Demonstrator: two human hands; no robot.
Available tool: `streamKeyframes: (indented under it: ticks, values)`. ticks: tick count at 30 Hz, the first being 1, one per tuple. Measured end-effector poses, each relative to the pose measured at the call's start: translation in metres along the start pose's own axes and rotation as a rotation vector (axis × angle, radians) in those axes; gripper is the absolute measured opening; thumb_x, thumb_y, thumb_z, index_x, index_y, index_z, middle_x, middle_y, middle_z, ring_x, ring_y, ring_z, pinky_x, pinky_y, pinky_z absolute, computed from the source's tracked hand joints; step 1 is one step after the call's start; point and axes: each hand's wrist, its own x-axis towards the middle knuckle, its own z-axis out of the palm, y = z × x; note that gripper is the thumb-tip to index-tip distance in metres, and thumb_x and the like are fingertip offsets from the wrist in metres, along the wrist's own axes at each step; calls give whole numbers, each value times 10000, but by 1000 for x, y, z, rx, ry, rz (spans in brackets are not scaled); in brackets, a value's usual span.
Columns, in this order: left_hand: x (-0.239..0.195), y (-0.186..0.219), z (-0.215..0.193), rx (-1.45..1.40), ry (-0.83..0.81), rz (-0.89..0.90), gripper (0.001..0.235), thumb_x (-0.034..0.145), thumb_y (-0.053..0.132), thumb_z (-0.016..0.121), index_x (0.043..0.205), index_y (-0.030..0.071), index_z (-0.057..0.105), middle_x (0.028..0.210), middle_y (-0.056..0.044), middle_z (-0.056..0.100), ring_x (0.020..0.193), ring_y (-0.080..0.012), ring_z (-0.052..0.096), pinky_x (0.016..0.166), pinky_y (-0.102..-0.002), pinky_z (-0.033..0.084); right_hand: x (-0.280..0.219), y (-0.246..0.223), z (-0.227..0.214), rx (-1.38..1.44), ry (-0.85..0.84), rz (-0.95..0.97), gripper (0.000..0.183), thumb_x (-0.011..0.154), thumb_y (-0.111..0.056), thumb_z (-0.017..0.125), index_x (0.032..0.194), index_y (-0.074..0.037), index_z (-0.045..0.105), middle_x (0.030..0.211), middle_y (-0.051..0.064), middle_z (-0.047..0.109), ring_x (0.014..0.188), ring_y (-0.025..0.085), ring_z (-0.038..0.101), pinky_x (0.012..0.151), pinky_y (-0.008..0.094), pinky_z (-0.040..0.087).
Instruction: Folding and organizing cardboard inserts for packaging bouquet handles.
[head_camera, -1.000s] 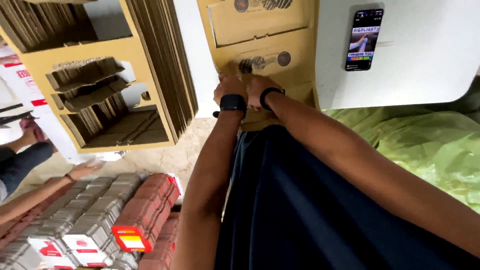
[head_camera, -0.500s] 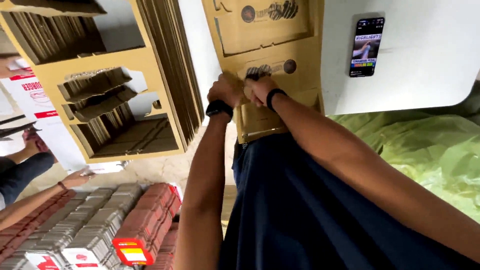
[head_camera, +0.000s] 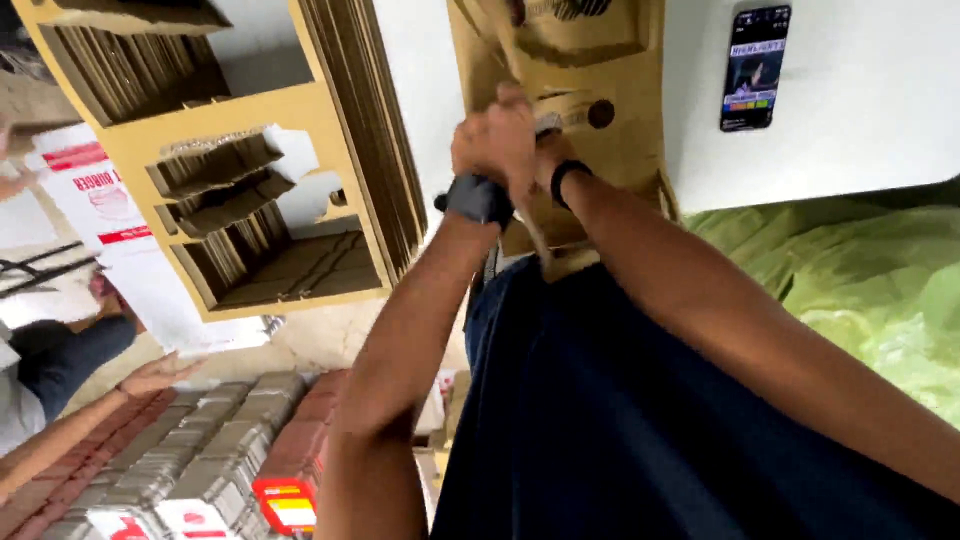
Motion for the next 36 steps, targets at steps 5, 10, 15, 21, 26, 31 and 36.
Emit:
streamKeyframes:
  ticks: [5,10,15,21,26,31,36]
  values:
    - [-20,13,-3,89,388,86,584,838,401,740,1243,62,490,574,16,624,449,-186,629,357,-370,516,14,4,-7,98,56,-5,390,859,-388,727,850,2,731,702,164,697,568,306,701,379,399,463]
    - [14,-57,39,-238,-35,-212,716,839,481,745,1366,102,443,1078,-147,738,1037,-401,728,875,-523,586,-12,-7,-30,202,37,-15,338,852,-315,718,882,21,744,709,172,705,537,273,692,294,347,455]
    - [29,-99,118,-515,148,-234,497,828,337,753,1173,65,522,945,-145,717,921,-403,751,761,-509,624,-12,49,-65,400,242,-189,209,868,-290,716,728,-137,692,650,44,626,546,182,626,395,279,513]
    - [24,-106,118,-693,191,-366,508,860,249,738,1297,27,604,1166,-231,719,1116,-418,702,914,-509,598,-42,66,-106,0,867,-101,272,930,-307,586,1139,-144,649,1048,71,583,1041,308,609,891,457,543]
    - [33,-106,136,-670,195,-355,529,851,216,719,1337,38,609,1200,-281,699,1135,-440,690,932,-516,598,-45,47,-88,-60,714,-21,364,981,-292,609,1254,-74,508,1247,107,399,1231,311,437,1061,433,457]
    - [21,-107,114,-720,96,-334,535,875,202,697,1364,18,580,1275,-294,664,1205,-455,647,978,-526,572,-29,49,-108,17,662,19,511,943,-534,657,1221,-137,493,1257,128,447,1273,375,478,1071,472,441]
    - [20,-108,115,-744,74,-341,546,873,193,679,1386,44,567,1301,-276,657,1225,-443,639,991,-510,572,-24,49,-124,-5,573,48,585,924,-607,653,1277,-177,469,1299,137,522,1300,355,528,1068,461,468]
